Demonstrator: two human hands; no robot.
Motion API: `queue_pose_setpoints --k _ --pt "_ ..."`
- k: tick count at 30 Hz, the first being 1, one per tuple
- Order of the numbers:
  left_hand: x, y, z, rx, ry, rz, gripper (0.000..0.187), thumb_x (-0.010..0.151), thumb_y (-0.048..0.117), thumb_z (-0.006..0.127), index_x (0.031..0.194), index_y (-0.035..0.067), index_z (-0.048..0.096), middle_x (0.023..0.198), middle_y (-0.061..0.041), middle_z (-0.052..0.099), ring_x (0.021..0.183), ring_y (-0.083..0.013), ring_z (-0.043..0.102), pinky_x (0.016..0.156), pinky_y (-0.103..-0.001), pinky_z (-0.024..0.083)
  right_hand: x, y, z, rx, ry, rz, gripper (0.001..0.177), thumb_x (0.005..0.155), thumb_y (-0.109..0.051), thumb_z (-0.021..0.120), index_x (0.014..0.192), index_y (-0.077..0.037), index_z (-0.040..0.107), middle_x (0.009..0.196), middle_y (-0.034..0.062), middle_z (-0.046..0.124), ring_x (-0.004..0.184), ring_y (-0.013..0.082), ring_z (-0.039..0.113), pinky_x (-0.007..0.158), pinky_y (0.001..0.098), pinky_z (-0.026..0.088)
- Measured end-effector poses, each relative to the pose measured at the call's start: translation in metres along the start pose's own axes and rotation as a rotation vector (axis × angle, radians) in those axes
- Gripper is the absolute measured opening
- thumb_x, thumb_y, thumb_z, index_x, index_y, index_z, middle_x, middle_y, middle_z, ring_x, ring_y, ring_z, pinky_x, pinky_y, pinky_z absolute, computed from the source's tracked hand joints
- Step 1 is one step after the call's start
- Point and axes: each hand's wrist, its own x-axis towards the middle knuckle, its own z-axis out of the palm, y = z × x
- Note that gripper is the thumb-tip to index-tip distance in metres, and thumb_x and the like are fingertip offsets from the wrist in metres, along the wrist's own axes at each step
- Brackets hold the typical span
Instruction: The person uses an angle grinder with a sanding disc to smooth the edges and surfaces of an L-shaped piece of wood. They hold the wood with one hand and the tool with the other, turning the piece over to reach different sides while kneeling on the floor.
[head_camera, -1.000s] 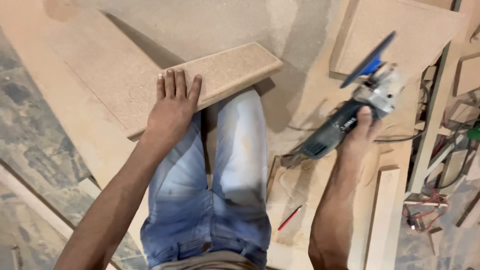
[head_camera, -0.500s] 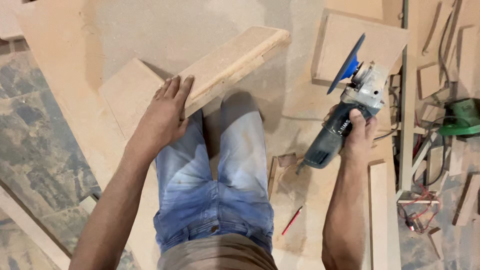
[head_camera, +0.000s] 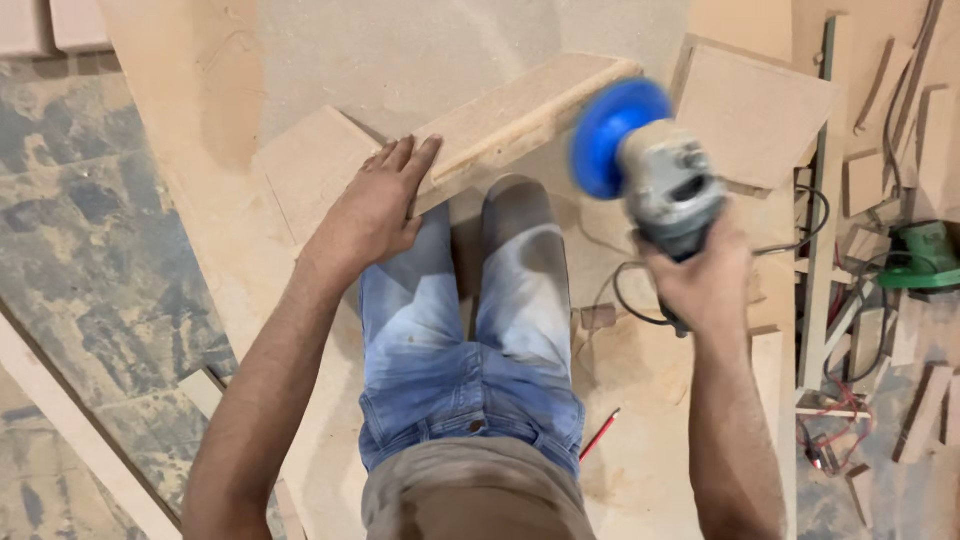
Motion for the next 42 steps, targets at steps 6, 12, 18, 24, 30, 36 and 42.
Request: queue_pose_setpoints --k 6,12,18,24,30,36,42 --pt "-0.004 0.0 -0.002 0.011 -0.004 -0.018 0.093 0.075 -0.003 0.071 0.157 0.006 0.029 0.155 -0.032 0.036 0.144 -0.0457 0.035 0.119 -0.046 0.03 0.004 -0.066 0.015 -0.147 -0.165 -0.035 0.064 0.075 -0.026 0.09 0.119 0.006 0.056 0.095 0.0275 0.071 0.087 0.0464 0.07 0.073 0.051 0.056" --pt "-0.005 0.003 -0.006 -0.024 -0.012 -0.02 0.096 0.072 -0.003 0.073 0.156 0.006 0.028 0.155 -0.032 0.035 0.144 -0.0454 0.034 0.119 -0.046 0.03 0.014 -0.087 0.021 -0.243 -0.354 -0.075 0.069 0.068 -0.023 0.089 0.121 0.005 0.056 0.099 0.0285 0.07 0.09 0.0464 0.068 0.076 0.0529 0.055" --pt "-0.009 0.004 -0.005 0.007 -0.024 -0.06 0.095 0.075 -0.005 0.069 0.158 0.008 0.027 0.157 -0.029 0.033 0.146 -0.0423 0.032 0.12 -0.046 0.026 0.025 -0.05 0.009 -0.242 -0.291 -0.023 0.071 0.071 -0.026 0.086 0.126 0.006 0.056 0.099 0.027 0.07 0.086 0.0414 0.072 0.077 0.0471 0.059" --pt "-0.008 0.007 -0.009 0.009 -0.044 -0.054 0.095 0.075 -0.002 0.071 0.158 0.007 0.025 0.157 -0.03 0.032 0.146 -0.0422 0.031 0.12 -0.046 0.026 0.075 0.027 -0.052 -0.124 -0.051 -0.003 0.061 0.083 -0.02 0.09 0.127 0.008 0.058 0.109 0.0229 0.072 0.099 0.0313 0.074 0.087 0.0412 0.059" --pt "-0.008 0.002 -0.013 -0.008 -0.012 -0.045 0.094 0.074 -0.002 0.071 0.157 0.006 0.028 0.156 -0.03 0.034 0.145 -0.0432 0.033 0.12 -0.045 0.028 0.067 0.046 -0.055 -0.087 0.08 -0.111 0.061 0.086 -0.019 0.092 0.128 0.01 0.058 0.113 0.0231 0.073 0.109 0.0307 0.074 0.096 0.0415 0.058" --pt "-0.008 -0.004 -0.016 -0.058 0.018 -0.017 0.094 0.073 -0.003 0.072 0.157 0.005 0.03 0.155 -0.032 0.036 0.144 -0.0452 0.035 0.12 -0.045 0.031 0.036 -0.019 -0.005 -0.045 -0.041 0.019 0.063 0.081 -0.025 0.091 0.125 0.005 0.058 0.107 0.0195 0.074 0.098 0.0251 0.077 0.083 0.0369 0.061" --pt "-0.007 -0.001 -0.02 -0.078 0.031 -0.04 0.095 0.071 -0.003 0.072 0.156 0.006 0.031 0.155 -0.031 0.037 0.144 -0.0442 0.035 0.119 -0.044 0.03 0.017 -0.07 0.03 -0.253 -0.196 -0.218 0.071 0.066 -0.022 0.093 0.123 0.004 0.061 0.1 0.025 0.073 0.09 0.0387 0.072 0.075 0.0468 0.058"
